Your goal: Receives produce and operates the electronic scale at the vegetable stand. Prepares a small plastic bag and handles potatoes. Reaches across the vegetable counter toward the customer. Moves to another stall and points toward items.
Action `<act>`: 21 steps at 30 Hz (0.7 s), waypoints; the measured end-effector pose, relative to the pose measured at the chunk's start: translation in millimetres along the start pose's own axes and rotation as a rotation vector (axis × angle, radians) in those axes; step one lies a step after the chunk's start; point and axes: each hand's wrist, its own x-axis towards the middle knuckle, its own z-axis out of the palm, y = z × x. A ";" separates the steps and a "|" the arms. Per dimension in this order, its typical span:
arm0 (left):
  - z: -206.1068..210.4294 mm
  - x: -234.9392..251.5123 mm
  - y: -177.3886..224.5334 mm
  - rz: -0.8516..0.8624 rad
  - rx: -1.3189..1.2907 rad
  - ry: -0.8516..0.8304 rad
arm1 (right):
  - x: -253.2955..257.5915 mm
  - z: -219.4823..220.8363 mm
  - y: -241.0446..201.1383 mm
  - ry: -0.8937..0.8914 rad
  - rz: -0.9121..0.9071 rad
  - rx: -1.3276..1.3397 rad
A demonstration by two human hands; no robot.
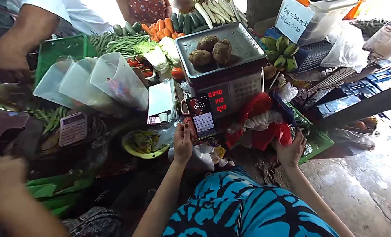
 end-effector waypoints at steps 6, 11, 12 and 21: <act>2.0 -0.7 0.2 -0.002 -0.016 0.015 | 48.5 -10.6 -74.9 0.007 -0.472 0.106; -10.8 -8.9 8.9 -0.025 0.053 0.116 | 99.4 5.0 -119.8 -0.179 -0.294 0.012; -17.4 -10.7 14.7 -0.006 0.049 0.136 | 99.9 -0.1 -131.1 -0.170 -0.329 0.029; -32.3 -36.0 95.4 0.412 0.279 -0.290 | -15.3 -50.5 -242.3 -0.681 -1.005 0.875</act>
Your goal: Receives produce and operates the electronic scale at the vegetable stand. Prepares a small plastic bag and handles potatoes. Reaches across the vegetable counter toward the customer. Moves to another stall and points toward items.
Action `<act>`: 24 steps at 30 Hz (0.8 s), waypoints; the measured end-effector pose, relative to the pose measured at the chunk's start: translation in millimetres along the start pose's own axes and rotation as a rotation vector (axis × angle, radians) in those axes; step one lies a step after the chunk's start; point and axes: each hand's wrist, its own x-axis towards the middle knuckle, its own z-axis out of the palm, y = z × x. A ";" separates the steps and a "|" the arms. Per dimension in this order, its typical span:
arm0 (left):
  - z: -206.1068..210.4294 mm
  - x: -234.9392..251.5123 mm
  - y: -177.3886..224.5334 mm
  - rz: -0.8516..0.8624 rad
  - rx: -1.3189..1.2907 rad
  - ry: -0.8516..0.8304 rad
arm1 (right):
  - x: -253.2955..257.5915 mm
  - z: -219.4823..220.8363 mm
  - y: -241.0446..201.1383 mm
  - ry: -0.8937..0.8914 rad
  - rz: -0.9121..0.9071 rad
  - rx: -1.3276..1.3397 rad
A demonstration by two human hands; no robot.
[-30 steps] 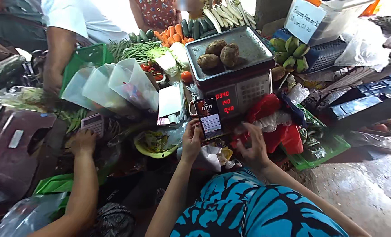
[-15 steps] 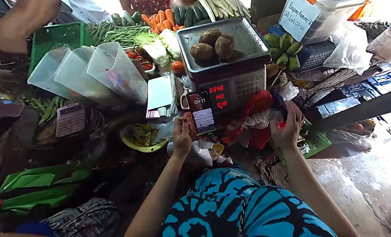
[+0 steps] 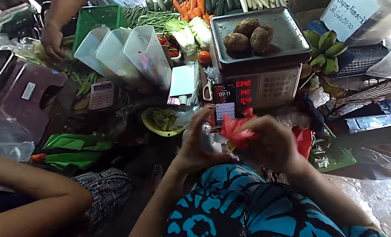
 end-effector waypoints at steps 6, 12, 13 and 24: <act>-2.7 -8.5 -2.0 -0.178 -0.205 -0.143 | 11.8 -17.5 15.9 0.271 0.028 -0.173; -18.8 -14.1 -13.0 -0.459 -0.957 0.119 | -1.1 -45.2 34.1 0.370 0.403 -0.504; -11.6 -13.0 -17.0 -0.466 -1.118 0.202 | -2.2 -45.3 33.4 0.369 0.431 -0.535; 32.2 19.9 10.6 -1.005 -1.355 0.083 | -14.5 -15.8 10.1 0.078 0.257 -0.855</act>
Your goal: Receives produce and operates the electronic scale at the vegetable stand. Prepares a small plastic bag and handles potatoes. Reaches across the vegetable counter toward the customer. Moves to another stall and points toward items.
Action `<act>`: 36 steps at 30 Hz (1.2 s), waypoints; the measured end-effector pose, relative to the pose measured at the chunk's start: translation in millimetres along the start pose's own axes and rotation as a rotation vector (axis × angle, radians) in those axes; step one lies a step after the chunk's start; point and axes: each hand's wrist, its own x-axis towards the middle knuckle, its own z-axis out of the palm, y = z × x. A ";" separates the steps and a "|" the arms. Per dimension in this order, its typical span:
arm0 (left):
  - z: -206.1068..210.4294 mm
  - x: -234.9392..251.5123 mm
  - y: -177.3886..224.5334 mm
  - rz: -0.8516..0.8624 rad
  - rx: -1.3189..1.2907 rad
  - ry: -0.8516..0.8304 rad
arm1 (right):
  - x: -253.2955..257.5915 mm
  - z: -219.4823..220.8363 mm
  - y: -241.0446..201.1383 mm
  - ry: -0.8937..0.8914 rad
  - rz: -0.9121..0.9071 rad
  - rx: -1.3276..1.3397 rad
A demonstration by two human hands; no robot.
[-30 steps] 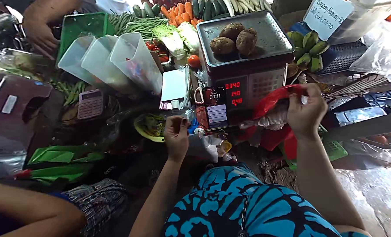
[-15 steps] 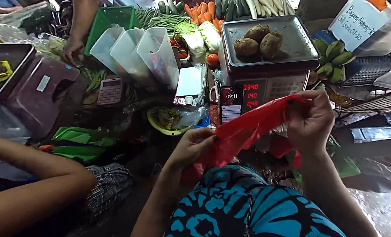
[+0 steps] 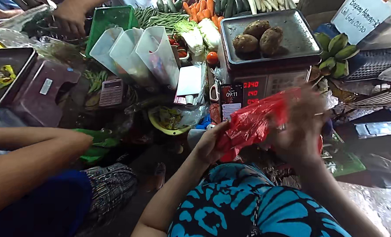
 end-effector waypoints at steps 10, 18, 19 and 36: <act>11.1 -3.4 -13.6 0.229 0.251 -0.059 | -0.6 57.8 0.9 -0.168 -0.226 0.030; 18.7 -2.7 -18.6 0.373 0.267 0.181 | 4.4 47.4 -1.7 -0.335 -0.280 0.553; 19.1 -3.0 -18.9 0.380 0.243 0.170 | 5.2 46.3 -3.0 -0.336 -0.288 0.585; 44.4 0.8 -0.6 0.495 0.314 0.157 | 54.6 47.2 17.4 -0.139 -0.494 0.532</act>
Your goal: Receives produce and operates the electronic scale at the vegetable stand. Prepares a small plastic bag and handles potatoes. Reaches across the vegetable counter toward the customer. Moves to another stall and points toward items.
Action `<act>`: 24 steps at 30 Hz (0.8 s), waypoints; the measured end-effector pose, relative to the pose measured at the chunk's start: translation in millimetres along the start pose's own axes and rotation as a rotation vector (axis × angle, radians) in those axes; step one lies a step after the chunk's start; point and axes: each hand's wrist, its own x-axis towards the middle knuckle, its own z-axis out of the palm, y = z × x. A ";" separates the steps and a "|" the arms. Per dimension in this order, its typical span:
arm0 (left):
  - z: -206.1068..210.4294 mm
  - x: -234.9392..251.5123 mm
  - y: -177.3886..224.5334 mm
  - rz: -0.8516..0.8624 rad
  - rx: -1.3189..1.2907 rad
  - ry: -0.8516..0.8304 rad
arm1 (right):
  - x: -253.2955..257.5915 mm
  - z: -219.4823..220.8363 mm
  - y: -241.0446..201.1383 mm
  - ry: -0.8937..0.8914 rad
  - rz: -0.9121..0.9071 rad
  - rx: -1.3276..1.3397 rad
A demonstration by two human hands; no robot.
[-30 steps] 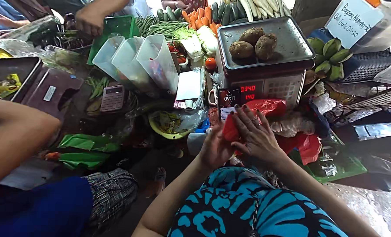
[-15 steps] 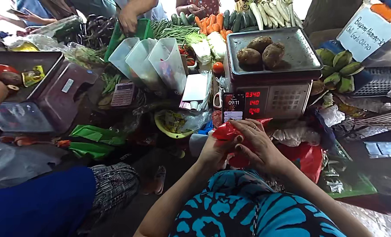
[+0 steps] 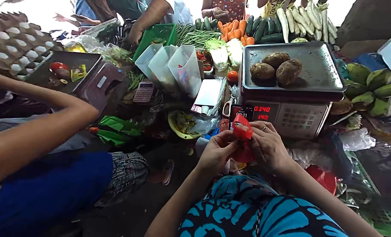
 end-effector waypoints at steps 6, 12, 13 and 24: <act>5.0 2.1 -14.3 0.083 0.004 -0.107 | 3.7 -5.4 12.8 -0.030 0.003 0.147; 3.1 6.1 -23.1 0.213 -0.098 -0.284 | -4.7 -16.5 28.7 0.112 0.264 0.531; 3.1 5.2 -23.2 0.232 -0.169 -0.311 | -5.1 -20.0 28.1 0.149 0.380 0.651; -43.0 -29.2 17.5 0.392 1.540 0.615 | 42.2 -72.6 45.3 0.004 0.276 0.207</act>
